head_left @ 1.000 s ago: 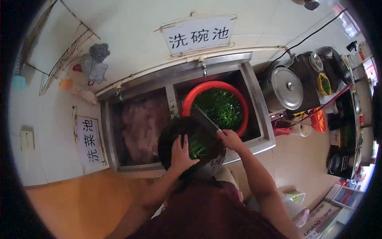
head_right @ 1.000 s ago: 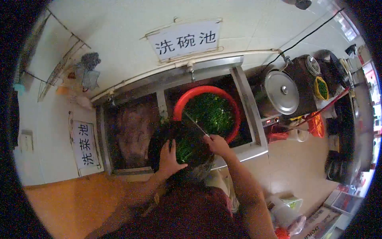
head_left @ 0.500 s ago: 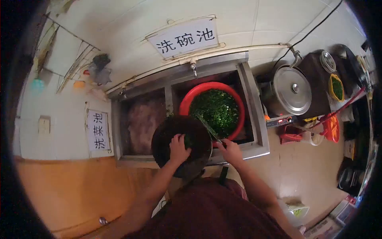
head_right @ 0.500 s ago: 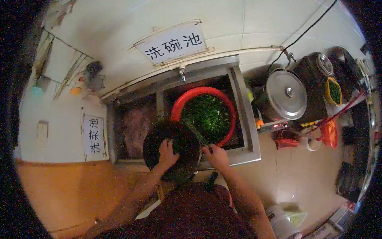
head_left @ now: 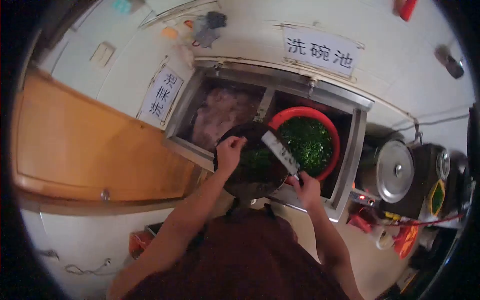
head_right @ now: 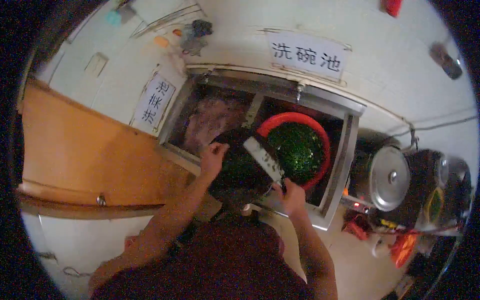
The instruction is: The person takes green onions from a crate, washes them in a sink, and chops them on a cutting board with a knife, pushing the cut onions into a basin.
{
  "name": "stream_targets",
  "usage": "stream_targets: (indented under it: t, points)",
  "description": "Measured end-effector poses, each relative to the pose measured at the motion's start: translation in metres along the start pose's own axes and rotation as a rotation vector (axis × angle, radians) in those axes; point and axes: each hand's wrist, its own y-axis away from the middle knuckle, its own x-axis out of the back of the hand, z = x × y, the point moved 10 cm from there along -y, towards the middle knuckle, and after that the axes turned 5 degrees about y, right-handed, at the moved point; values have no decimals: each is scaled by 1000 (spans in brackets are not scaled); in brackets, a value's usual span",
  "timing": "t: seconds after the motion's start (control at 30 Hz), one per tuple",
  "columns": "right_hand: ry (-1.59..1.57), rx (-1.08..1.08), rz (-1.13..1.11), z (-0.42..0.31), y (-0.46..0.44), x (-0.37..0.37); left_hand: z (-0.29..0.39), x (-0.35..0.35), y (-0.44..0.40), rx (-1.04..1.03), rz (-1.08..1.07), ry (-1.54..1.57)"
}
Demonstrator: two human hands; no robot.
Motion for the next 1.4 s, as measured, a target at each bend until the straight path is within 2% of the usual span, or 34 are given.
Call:
stream_targets:
  t: [0.07, 0.1, 0.13, 0.2, 0.23, 0.3, 0.37, 0.43, 0.53, 0.6, 0.63, 0.7, 0.77, 0.83, 0.87, 0.93, 0.97, 1.03, 1.07, 1.13, 1.17, 1.2, 1.23, 1.27, 1.3, 1.33, 1.37, 1.4]
  points:
    - [59, 137, -48, -7, 14, -10, 6, 37, -7, 50, 159, 236]
    - [108, 243, -79, -15, 22, -18, 1, 37, -11, 127, 81, 229]
    - [153, 353, -113, -25, 29, -27, 2, 44, -5, 147, 124, 229]
    - [201, 434, -205, -35, 31, -57, 35, 35, -2, -91, 40, 292]
    - [253, 460, -260, -38, 28, -73, 32, 36, -3, -82, 73, 299]
    - [377, 528, -309, -43, 24, -103, 45, -4, 4, -210, -148, 231]
    - [492, 549, -327, -44, 12, -120, 42, -25, 0, -181, -210, 189]
    - [454, 716, -296, -58, 15, -124, 45, -41, -2, -153, -284, 133]
    - [432, 741, -277, -43, 11, -140, 58, -55, -8, -124, -375, 146]
    - [463, 713, -328, -51, 10, -138, 20, -85, 1, 533, -429, 818]
    - [495, 684, -374, -54, 10, -140, 20, -86, -1, 536, -424, 804]
    - [413, 619, -296, -55, 11, -130, 16, -116, 10, 873, -499, 1238]
    - [341, 549, -212, -63, 7, -111, 16, -132, 8, 910, -487, 1275]
    - [-107, 412, 144, -89, 9, -38, 17, -152, 10, 955, -477, 1316]
    - [-111, 407, 152, -108, 13, -27, 17, -163, 11, 976, -459, 1308]
    - [-323, 576, 125, -153, 18, -9, 23, -186, 14, 995, -452, 1290]
    - [-324, 567, 134, -155, 5, -6, 24, -199, 20, 1045, -428, 1252]
    - [-185, 761, 105, -176, -10, -8, 17, -221, 31, 1199, -379, 1167]
    - [-187, 637, 204, -120, -35, -28, 11, -226, 33, 1199, -381, 1157]
    - [-158, 239, 155, -38, -87, -28, -4, -240, 36, 1032, -553, 980]
    - [-141, 46, 121, 3, -107, -29, -32, -250, 37, 1044, -473, 857]
    - [25, -65, 101, 44, -108, -40, -16, -241, 44, 974, -570, 671]
    - [28, 122, 154, 49, -108, -34, 10, -219, 36, 883, -633, 483]
    - [-51, 150, 143, 38, -108, -23, 20, -199, 16, 638, -394, 374]
    - [-221, 87, 138, 34, -109, -15, 35, -175, 5, 409, -153, 190]
    - [-485, -140, 42, 84, -115, -44, 55, -164, -5, 163, -28, 105]
    - [-461, 12, 160, 67, -105, -30, 73, -155, -7, 213, -110, 191]
    - [-288, 145, 243, 43, -99, -25, 92, -146, -3, 0, 82, 192]
